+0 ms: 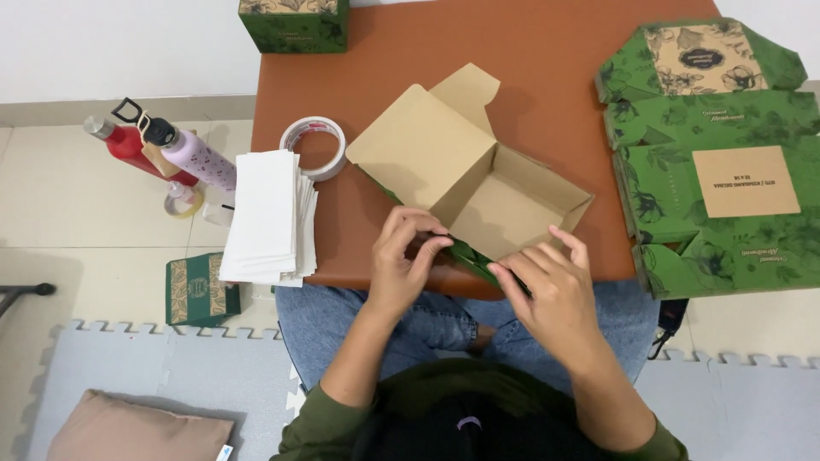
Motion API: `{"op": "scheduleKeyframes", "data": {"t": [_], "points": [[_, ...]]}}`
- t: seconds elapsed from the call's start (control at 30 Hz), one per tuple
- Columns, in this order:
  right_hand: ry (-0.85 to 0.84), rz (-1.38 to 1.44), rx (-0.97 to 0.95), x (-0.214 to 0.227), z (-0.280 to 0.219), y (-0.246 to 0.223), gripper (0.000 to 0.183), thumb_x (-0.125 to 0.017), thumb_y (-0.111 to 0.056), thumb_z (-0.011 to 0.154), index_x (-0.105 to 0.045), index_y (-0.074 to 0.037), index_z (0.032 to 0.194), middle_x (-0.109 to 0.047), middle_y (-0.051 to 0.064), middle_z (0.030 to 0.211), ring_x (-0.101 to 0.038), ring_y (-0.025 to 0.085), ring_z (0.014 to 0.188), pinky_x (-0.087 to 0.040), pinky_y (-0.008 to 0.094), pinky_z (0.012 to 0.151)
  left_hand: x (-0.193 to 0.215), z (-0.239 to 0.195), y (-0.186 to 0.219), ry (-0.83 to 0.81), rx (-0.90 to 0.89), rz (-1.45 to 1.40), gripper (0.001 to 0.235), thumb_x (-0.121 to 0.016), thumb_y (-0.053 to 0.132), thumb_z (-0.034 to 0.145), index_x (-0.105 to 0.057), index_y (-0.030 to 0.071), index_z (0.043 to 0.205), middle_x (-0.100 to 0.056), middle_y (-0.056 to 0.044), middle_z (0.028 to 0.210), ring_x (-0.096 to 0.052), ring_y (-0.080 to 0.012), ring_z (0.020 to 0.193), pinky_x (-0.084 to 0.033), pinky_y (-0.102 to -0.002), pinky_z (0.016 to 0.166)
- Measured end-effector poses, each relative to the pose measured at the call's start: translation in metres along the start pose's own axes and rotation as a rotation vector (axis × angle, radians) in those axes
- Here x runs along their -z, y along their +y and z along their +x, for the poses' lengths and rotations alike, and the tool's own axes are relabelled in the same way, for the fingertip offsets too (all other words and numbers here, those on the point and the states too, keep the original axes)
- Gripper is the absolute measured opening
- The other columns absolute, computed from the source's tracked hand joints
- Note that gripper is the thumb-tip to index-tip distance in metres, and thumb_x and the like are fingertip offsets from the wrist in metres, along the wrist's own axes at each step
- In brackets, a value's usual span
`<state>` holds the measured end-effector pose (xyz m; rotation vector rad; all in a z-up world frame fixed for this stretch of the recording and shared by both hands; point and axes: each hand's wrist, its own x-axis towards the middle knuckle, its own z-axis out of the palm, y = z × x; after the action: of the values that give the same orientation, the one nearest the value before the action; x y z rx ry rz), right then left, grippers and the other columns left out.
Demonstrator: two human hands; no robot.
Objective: Folding and assembling cardboard packaging boxes by hand on a low table.
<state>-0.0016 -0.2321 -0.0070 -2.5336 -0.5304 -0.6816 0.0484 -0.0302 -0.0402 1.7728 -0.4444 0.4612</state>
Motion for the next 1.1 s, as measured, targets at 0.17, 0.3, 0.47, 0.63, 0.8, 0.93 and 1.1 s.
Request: {"op": "scheduleKeyframes", "data": {"t": [0.17, 0.3, 0.47, 0.63, 0.8, 0.93, 1.1], "points": [[0.024, 0.012, 0.033, -0.003, 0.0, 0.0, 0.016, -0.07, -0.02, 0.096, -0.069, -0.012, 0.082, -0.066, 0.001, 0.07, -0.068, 0.021, 0.078, -0.037, 0.049, 0.11, 0.0, 0.005, 0.004, -0.066, -0.081, -0.01, 0.004, -0.076, 0.014, 0.09, -0.073, 0.012, 0.092, -0.071, -0.006, 0.097, -0.072, -0.029, 0.089, -0.06, -0.042, 0.077], [0.085, 0.001, 0.047, -0.016, 0.002, -0.006, 0.014, -0.071, -0.021, 0.096, -0.069, -0.012, 0.086, -0.065, 0.001, 0.072, -0.068, 0.02, 0.078, -0.037, 0.049, 0.111, -0.005, 0.012, 0.013, -0.173, -0.208, 0.075, 0.004, -0.072, 0.013, 0.092, -0.076, 0.015, 0.091, -0.075, -0.003, 0.097, -0.074, -0.0289, 0.085, -0.061, -0.04, 0.075], [-0.05, 0.062, 0.096, 0.003, 0.008, -0.006, 0.043, -0.07, -0.042, 0.092, -0.067, -0.008, 0.12, -0.068, 0.011, 0.105, -0.064, 0.029, 0.108, -0.021, 0.062, 0.115, 0.006, 0.018, 0.022, -0.06, -0.219, 0.221, 0.013, -0.063, 0.007, 0.098, -0.073, 0.011, 0.105, -0.07, -0.009, 0.109, -0.07, -0.0329, 0.088, -0.059, -0.042, 0.074], [-0.065, 0.014, 0.062, 0.017, -0.005, 0.032, 0.047, -0.074, -0.035, 0.088, -0.068, -0.013, 0.129, -0.067, 0.011, 0.128, -0.057, 0.034, 0.129, -0.01, 0.062, 0.122, 0.011, 0.001, 0.034, -0.156, -0.32, 0.302, 0.038, -0.075, 0.039, 0.087, -0.072, 0.016, 0.117, -0.067, -0.012, 0.121, -0.07, -0.0324, 0.094, -0.06, -0.042, 0.075], [0.108, -0.006, 0.12, -0.003, -0.004, 0.044, 0.023, -0.068, -0.005, 0.096, -0.076, -0.015, 0.116, -0.072, 0.003, 0.102, -0.069, 0.025, 0.106, -0.033, 0.05, 0.119, 0.023, 0.015, 0.027, -0.111, -0.4, 0.576, 0.006, -0.073, 0.02, 0.092, -0.073, 0.016, 0.096, -0.07, -0.002, 0.101, -0.067, -0.0212, 0.076, -0.057, -0.03, 0.064], [0.146, 0.022, 0.134, -0.012, 0.008, 0.027, 0.023, -0.067, 0.0, 0.094, -0.077, -0.011, 0.113, -0.07, 0.005, 0.096, -0.07, 0.027, 0.099, -0.045, 0.049, 0.11, 0.032, 0.017, 0.027, -0.074, -0.365, 0.588, 0.006, -0.076, 0.017, 0.09, -0.074, 0.015, 0.095, -0.071, -0.002, 0.101, -0.067, -0.021, 0.075, -0.058, -0.031, 0.064], [0.308, 0.05, 0.169, -0.022, 0.021, 0.002, 0.024, -0.078, -0.015, 0.09, -0.077, -0.01, 0.113, -0.068, 0.007, 0.109, -0.067, 0.032, 0.108, -0.035, 0.055, 0.115, 0.055, 0.003, 0.033, 0.053, -0.388, 0.634, 0.024, -0.077, 0.021, 0.09, -0.075, 0.014, 0.113, -0.072, -0.009, 0.114, -0.069, -0.0261, 0.084, -0.059, -0.039, 0.077]]}}
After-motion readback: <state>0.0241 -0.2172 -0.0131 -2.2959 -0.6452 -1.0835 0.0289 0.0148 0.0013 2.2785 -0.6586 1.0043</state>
